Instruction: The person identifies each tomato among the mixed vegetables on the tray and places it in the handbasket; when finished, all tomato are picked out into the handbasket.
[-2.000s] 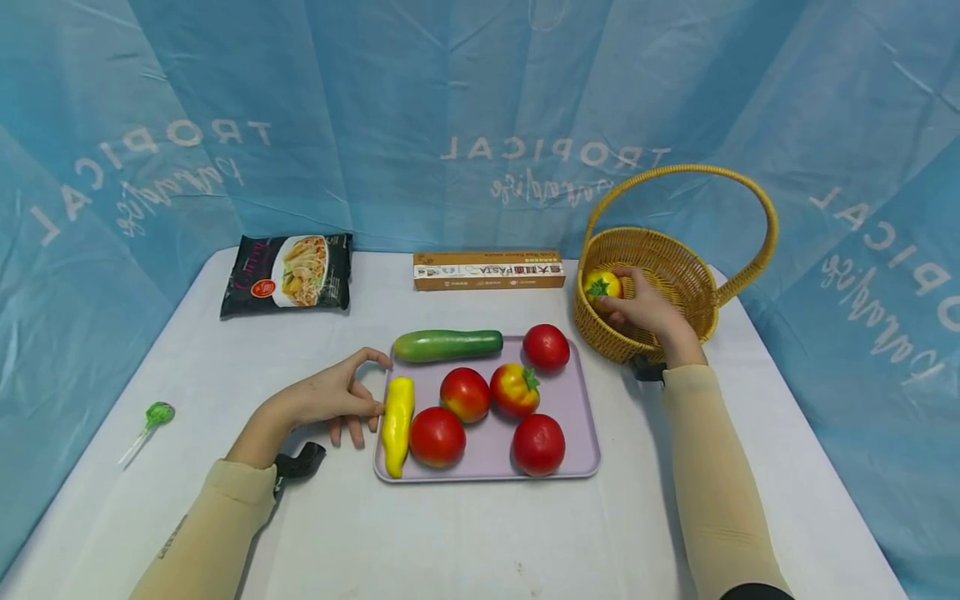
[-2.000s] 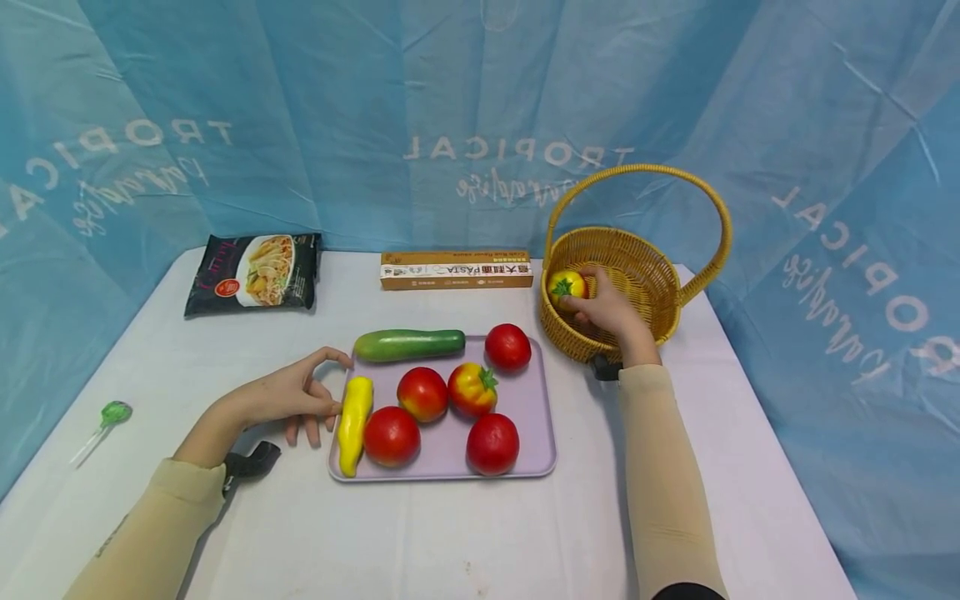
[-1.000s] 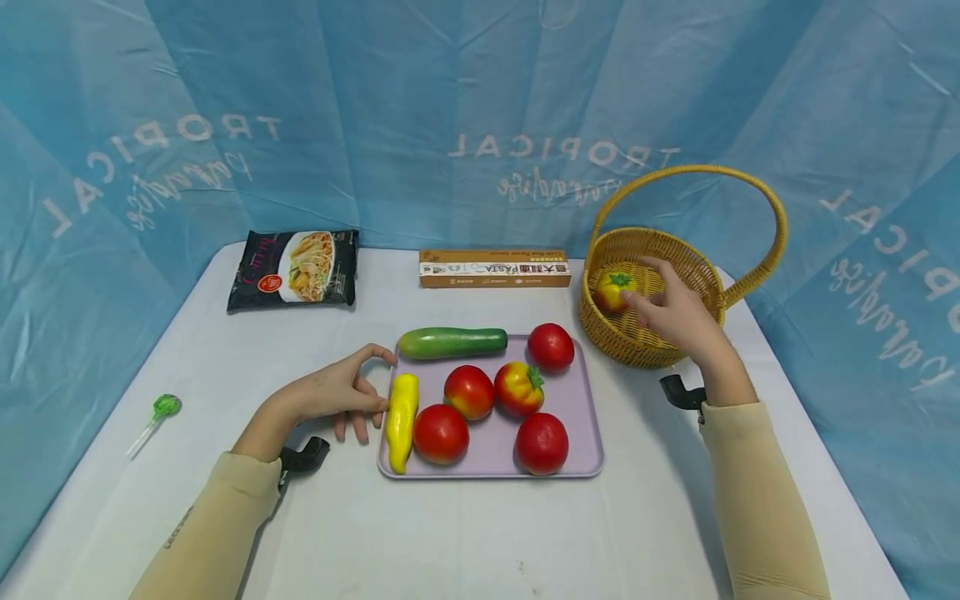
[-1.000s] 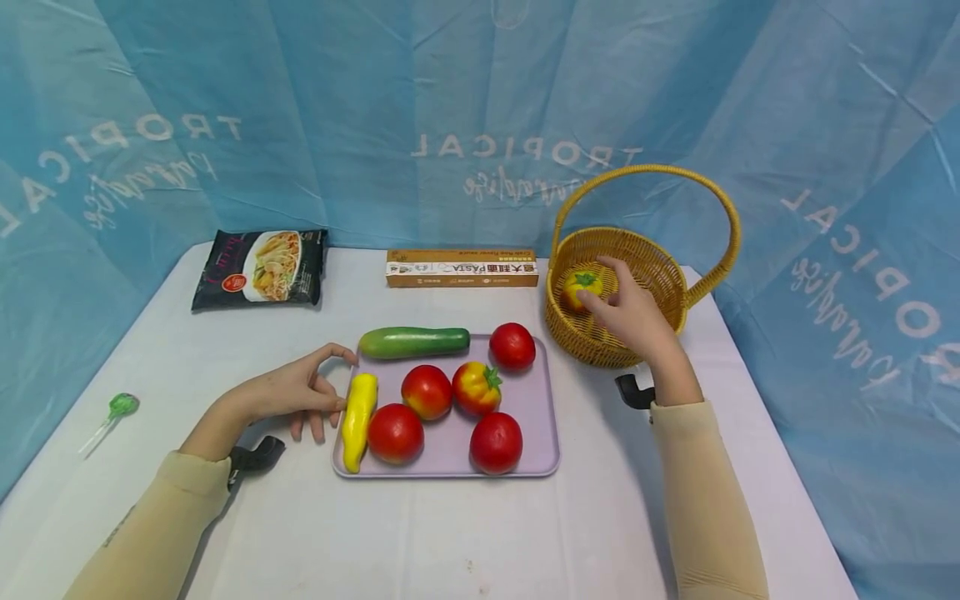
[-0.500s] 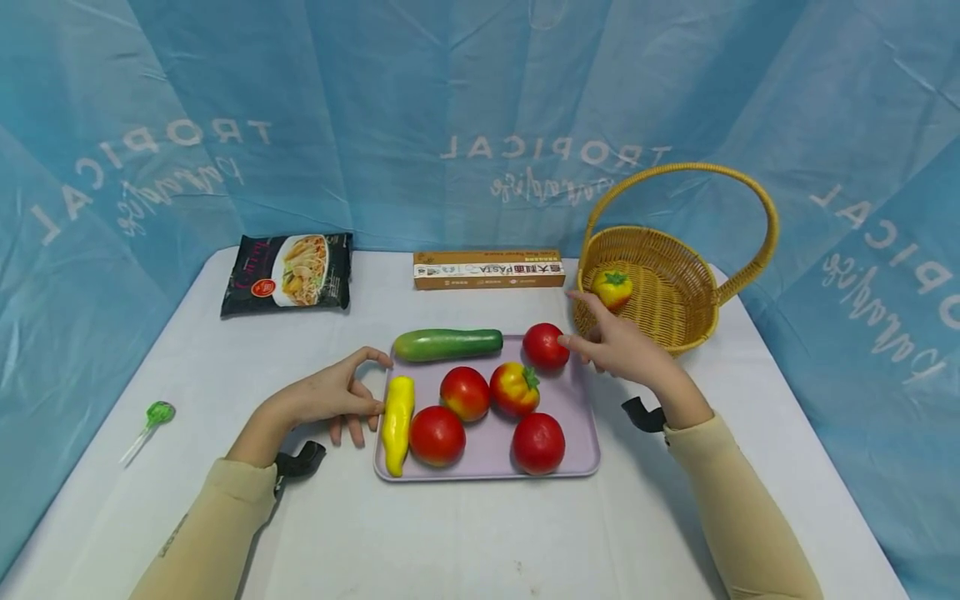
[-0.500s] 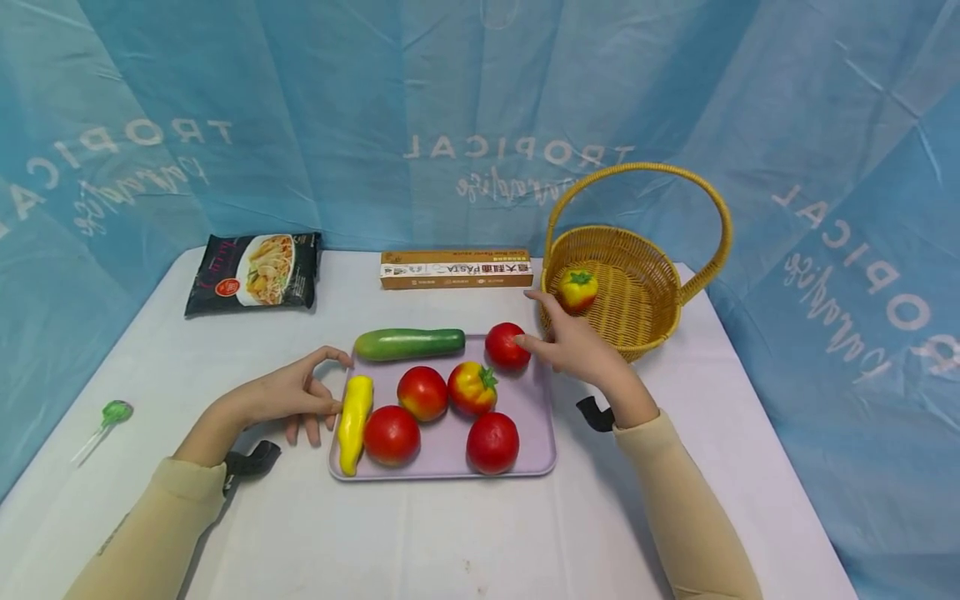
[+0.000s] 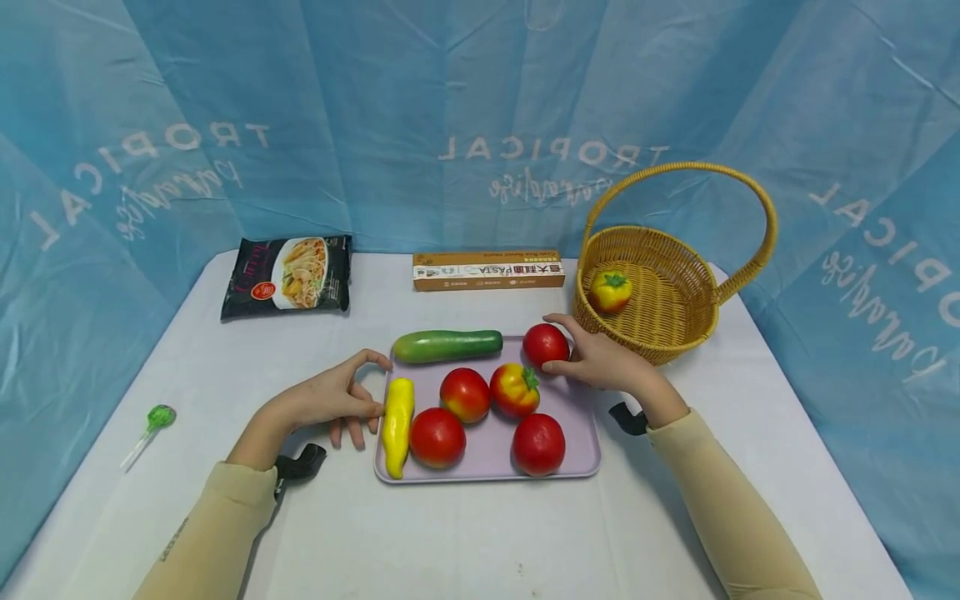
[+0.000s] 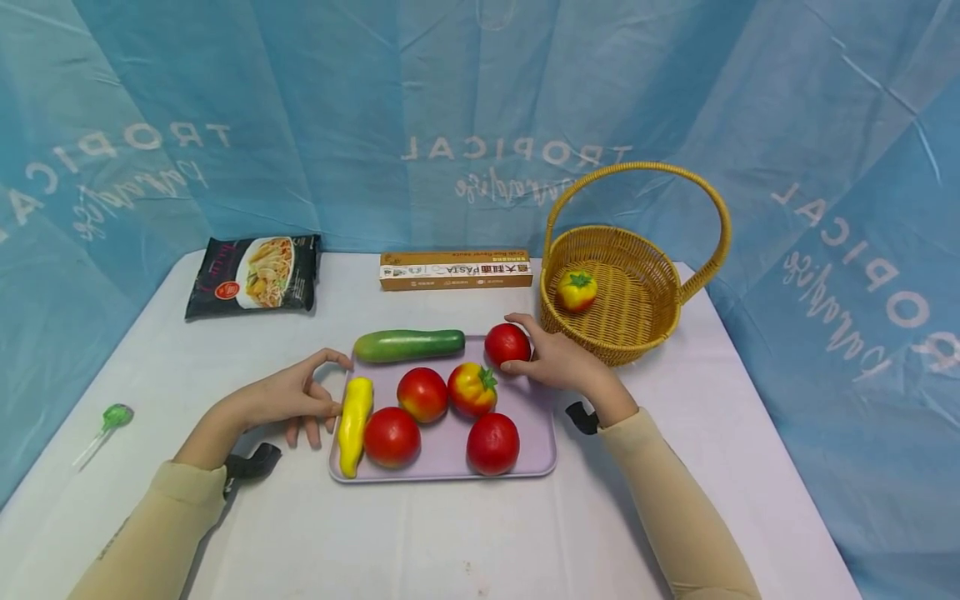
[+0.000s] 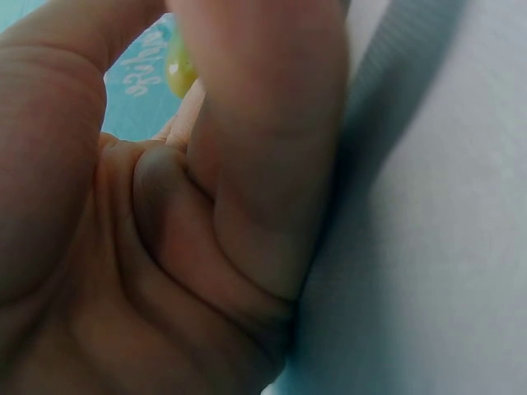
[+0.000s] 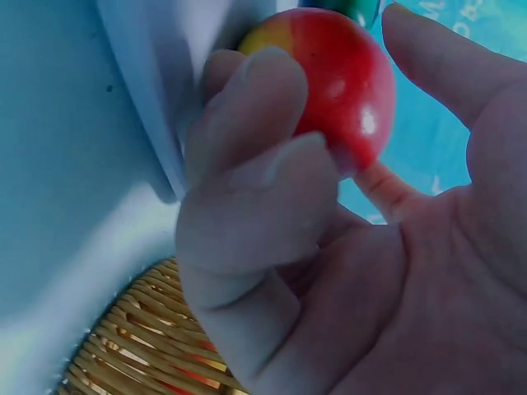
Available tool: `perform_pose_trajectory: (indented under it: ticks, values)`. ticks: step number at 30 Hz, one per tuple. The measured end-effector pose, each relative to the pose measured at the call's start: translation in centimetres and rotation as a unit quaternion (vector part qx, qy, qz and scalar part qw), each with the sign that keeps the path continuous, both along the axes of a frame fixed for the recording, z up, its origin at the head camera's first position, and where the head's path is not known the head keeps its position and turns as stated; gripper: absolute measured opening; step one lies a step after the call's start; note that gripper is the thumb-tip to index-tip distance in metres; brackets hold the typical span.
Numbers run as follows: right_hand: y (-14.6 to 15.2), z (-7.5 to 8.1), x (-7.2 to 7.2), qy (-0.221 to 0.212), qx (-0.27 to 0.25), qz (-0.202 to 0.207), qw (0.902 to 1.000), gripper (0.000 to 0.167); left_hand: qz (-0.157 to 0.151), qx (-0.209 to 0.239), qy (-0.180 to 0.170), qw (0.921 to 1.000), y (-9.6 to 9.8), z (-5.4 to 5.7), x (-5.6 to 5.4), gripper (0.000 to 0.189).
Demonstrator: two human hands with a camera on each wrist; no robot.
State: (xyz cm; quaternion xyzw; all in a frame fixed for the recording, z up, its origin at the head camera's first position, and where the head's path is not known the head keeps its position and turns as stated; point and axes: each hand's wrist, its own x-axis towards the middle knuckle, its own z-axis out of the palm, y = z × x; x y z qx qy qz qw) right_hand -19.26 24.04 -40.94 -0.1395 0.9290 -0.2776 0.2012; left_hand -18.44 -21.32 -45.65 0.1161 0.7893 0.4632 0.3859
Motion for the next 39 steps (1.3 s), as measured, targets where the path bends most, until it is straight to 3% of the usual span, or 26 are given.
perform_pose_trajectory:
  ticks: [15,23,30,35,39]
  values:
    - [-0.2,-0.1,-0.1,0.015,-0.012,-0.009,0.9998,0.077,0.000,0.007,-0.002,1.0000,-0.1,-0.1,0.2,0.071]
    - [-0.2,3.8,1.1,0.025,-0.066,-0.036,0.9969,0.078,0.003,0.005,-0.002,1.0000,-0.5,-0.1,0.3,0.071]
    - [2.6,7.1,1.5,0.071,-0.085,-0.076,0.9910,0.078,0.001,0.018,-0.001,0.9998,-0.6,0.1,0.6,0.071]
    - [5.8,8.4,0.7,0.092,-0.113,-0.130,0.9807,0.078,0.001,0.014,0.002,0.9999,-0.3,0.0,0.5,0.071]
    - [8.6,8.2,-0.2,0.091,-0.114,-0.175,0.9738,0.083,0.000,0.012,0.001,0.9999,-0.1,0.2,0.3,0.070]
